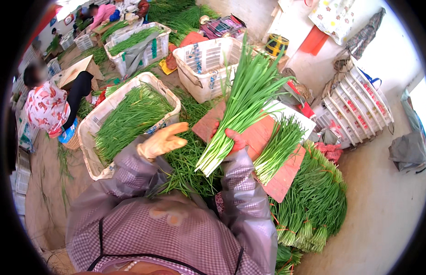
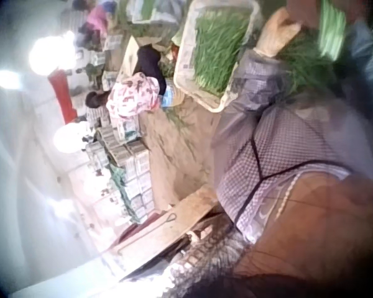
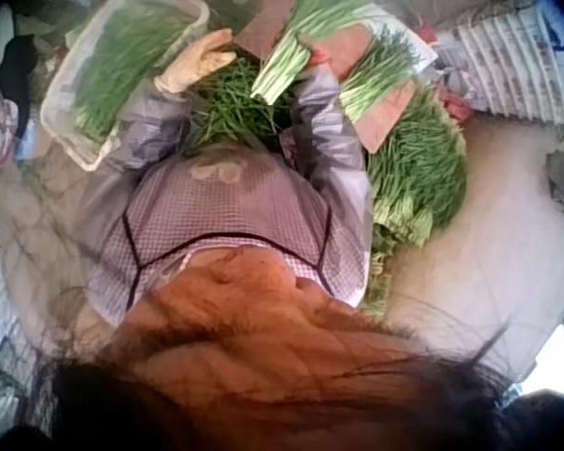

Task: The person bundles chives by gathering a handful from a crate, aligning the ends, and securing them with a red rubber band on a wooden board.

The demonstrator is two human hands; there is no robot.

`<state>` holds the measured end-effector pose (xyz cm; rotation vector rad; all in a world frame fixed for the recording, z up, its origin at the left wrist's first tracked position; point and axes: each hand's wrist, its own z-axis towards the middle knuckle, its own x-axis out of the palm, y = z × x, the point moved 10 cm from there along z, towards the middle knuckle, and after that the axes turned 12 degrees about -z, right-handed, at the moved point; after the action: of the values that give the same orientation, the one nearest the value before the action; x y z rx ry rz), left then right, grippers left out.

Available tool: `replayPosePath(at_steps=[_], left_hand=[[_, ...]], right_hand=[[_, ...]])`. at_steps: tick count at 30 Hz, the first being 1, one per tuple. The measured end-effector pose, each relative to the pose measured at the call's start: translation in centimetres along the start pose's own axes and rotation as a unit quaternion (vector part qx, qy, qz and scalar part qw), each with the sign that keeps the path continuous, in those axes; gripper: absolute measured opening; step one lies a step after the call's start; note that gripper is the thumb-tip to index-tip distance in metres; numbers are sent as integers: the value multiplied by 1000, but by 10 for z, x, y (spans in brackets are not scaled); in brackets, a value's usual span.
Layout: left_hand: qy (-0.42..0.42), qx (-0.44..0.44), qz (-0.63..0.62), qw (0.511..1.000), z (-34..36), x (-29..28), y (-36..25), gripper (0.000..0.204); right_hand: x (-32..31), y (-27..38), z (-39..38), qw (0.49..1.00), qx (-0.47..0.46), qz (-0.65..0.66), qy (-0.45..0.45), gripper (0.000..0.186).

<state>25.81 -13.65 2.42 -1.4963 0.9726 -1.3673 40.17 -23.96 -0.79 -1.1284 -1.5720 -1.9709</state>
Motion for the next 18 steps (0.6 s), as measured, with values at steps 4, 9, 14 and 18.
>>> replayPosePath(at_steps=[4, 9, 14, 18], left_hand=[[17, 85, -120, 989, 39, 30, 16, 91], [20, 93, -305, 947, 35, 13, 68, 84], [43, 22, -476, 878, 13, -6, 103, 70], [50, 11, -516, 855, 16, -12, 106, 65]], right_hand=[[8, -15, 8, 969, -14, -220, -109, 46], [77, -15, 12, 752, -177, -628, -93, 68], [104, -32, -1, 550, -201, -799, -137, 78], [118, -38, -2, 448, -227, -856, -127, 73]])
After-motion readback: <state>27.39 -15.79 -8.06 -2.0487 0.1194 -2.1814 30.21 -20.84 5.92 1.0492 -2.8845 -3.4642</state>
